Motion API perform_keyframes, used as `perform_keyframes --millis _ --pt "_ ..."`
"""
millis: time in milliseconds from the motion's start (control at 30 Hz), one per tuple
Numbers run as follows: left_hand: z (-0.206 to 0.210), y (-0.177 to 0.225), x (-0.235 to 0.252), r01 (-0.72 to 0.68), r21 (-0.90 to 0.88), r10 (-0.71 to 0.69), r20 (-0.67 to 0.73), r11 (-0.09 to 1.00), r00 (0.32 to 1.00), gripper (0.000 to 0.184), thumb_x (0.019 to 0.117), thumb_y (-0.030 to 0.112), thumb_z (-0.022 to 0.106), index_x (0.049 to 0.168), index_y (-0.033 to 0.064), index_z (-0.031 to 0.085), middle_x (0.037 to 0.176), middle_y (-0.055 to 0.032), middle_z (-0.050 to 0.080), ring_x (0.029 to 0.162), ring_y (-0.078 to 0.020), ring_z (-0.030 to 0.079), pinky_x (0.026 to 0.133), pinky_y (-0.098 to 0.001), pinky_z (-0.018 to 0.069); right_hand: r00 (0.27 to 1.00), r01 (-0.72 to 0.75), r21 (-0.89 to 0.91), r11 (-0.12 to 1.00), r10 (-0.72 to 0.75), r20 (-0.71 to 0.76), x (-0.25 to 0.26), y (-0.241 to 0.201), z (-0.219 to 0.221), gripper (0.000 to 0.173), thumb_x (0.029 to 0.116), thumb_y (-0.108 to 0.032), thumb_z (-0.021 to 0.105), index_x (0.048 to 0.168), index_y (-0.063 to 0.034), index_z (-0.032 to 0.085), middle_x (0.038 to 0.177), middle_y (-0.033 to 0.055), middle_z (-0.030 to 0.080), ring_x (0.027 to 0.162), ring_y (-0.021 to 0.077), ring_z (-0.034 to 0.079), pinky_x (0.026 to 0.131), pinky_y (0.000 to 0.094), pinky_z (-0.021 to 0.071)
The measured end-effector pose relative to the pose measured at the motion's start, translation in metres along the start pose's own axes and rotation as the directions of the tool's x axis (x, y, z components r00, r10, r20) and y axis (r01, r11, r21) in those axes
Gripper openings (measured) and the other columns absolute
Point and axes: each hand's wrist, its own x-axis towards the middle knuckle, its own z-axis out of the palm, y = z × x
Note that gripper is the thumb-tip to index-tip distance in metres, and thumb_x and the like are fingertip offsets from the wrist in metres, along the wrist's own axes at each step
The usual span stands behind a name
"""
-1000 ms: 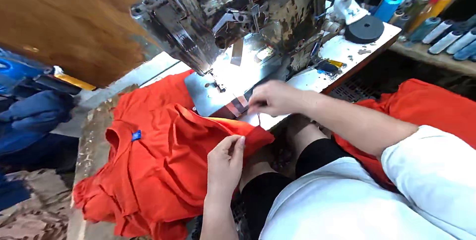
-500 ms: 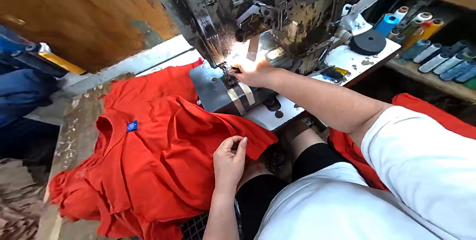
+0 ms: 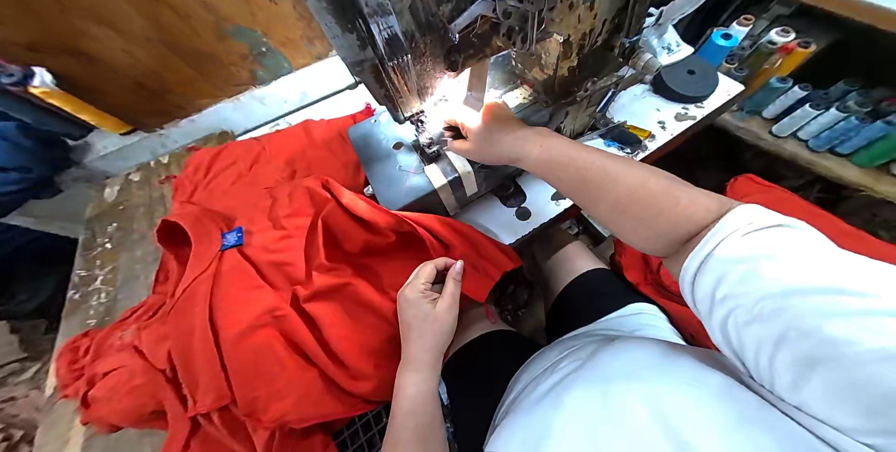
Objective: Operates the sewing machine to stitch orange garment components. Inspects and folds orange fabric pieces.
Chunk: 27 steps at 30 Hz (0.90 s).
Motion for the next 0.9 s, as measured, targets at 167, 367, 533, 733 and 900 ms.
perform_keyframes --millis 167,367,533,733,900 --pt "0.000 0.000 0.000 -0.014 -0.003 0.014 0.009 1.000 1.000 0.017 0.0967 0.022 0.066 0.096 0.0077 0.075 0.087 0.0038 0.072 0.075 0.0033 0.066 0.068 -0.0136 0.0564 0.983 -0.178 -0.063 0.982 0.181 0.041 -0.009 -0.008 -0.013 0.031 0.1032 -0.033 0.055 0.113 -0.0078 0.070 0.102 0.0191 0.070 0.102 0.0378 0.068 0.085 0.0585 0.0510" --pt "0.000 -0.001 -0.001 -0.013 -0.010 0.013 0.007 1.000 1.000 0.016 0.0964 0.021 0.067 0.096 0.0066 0.075 0.086 0.0032 0.072 0.074 0.0027 0.066 0.068 -0.0137 0.0569 0.957 -0.289 0.041 0.956 0.288 0.025 -0.004 -0.010 -0.010 0.048 0.1033 -0.057 0.049 0.130 -0.0230 0.070 0.118 0.0147 0.071 0.114 0.0344 0.066 0.096 0.0589 0.0499" --pt "0.002 0.000 0.000 -0.002 -0.019 0.002 0.008 1.000 1.000 0.016 0.0963 0.020 0.067 0.096 0.0058 0.074 0.087 0.0029 0.072 0.075 0.0026 0.067 0.069 -0.0141 0.0573 0.989 -0.114 0.094 0.989 0.104 0.101 0.013 -0.007 -0.002 0.036 0.1068 -0.046 0.050 0.118 -0.0177 0.069 0.109 0.0076 0.071 0.108 0.0273 0.066 0.094 0.0604 0.0453" --pt "0.001 -0.002 -0.002 -0.024 -0.005 0.024 -0.001 1.000 1.000 0.018 0.0969 0.022 0.067 0.096 0.0061 0.075 0.088 0.0025 0.072 0.075 0.0026 0.066 0.069 -0.0140 0.0571 0.997 0.074 -0.028 0.997 -0.074 0.011 -0.022 -0.002 -0.003 0.027 0.1038 -0.023 0.056 0.123 -0.0136 0.072 0.093 0.0166 0.072 0.095 0.0365 0.069 0.084 0.0568 0.0511" --pt "0.003 -0.002 -0.001 -0.036 0.008 0.036 0.009 0.999 0.999 0.018 0.0965 0.022 0.066 0.096 0.0062 0.075 0.087 0.0028 0.071 0.074 0.0033 0.066 0.068 -0.0132 0.0565 0.979 0.141 0.018 0.990 -0.137 -0.154 -0.035 -0.001 0.009 0.023 0.1006 -0.018 0.059 0.115 -0.0104 0.076 0.090 0.0140 0.073 0.089 0.0347 0.069 0.077 0.0533 0.0519"
